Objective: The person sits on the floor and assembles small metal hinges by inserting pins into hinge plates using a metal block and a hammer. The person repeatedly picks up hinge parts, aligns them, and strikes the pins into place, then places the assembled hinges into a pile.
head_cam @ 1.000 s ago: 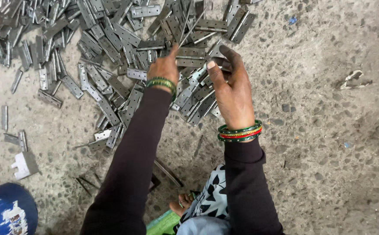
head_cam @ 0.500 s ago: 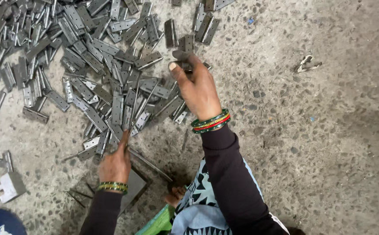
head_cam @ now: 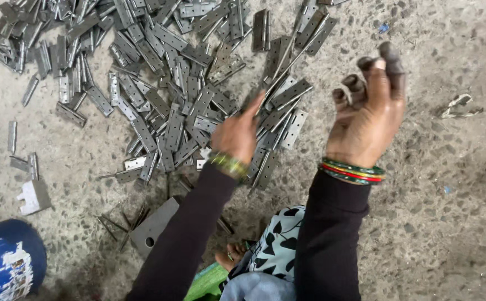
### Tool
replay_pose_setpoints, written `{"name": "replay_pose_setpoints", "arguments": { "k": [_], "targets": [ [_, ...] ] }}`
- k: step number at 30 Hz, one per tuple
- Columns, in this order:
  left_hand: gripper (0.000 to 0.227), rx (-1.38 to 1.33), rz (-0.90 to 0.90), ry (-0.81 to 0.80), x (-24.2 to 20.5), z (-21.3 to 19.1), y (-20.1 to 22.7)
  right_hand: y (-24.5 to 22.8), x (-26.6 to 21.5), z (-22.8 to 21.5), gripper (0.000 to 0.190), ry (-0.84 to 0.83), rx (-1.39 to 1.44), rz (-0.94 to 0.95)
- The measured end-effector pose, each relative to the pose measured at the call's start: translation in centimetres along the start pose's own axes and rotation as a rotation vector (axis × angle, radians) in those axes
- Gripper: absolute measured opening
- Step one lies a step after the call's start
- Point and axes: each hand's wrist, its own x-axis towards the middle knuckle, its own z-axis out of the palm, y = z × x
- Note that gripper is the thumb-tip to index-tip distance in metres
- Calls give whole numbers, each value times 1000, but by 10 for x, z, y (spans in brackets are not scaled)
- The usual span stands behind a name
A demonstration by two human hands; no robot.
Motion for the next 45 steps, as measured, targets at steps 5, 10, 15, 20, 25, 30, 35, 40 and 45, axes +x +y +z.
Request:
{"name": "replay_pose_setpoints", "arguments": {
  "k": [5, 10, 15, 20, 25, 30, 35, 40, 45],
  "targets": [
    [62, 179, 140, 172, 115, 27, 57, -3, 16, -21, 35, 95, 82, -26],
    [73, 114, 35, -109, 69, 28, -5, -2, 23, -29, 34, 35, 188, 95],
    [72, 173, -65, -171, -57, -31, -98, 1, 23, -34, 27, -9, 187, 127],
    [75, 509, 125, 26, -178, -58, -145, 3, 16, -16, 18, -81, 207, 133],
    [66, 392, -67, -145, -216, -52, -133, -4, 8, -15, 16, -105, 238, 216],
    [57, 444, -165, -197, -249, -78, -97, -9, 17, -40, 13, -49, 205, 97],
    [53, 329, -24, 44, -234, -57, -55, 9, 32, -56, 14, -69, 389, 216],
    [41, 29, 114, -185, -135, -2, 12, 17, 43, -71, 14, -134, 374, 255],
    [68, 133, 231, -148, -99, 13, 4, 11, 48, -82, 10, -131, 409, 249]
  ]
}}
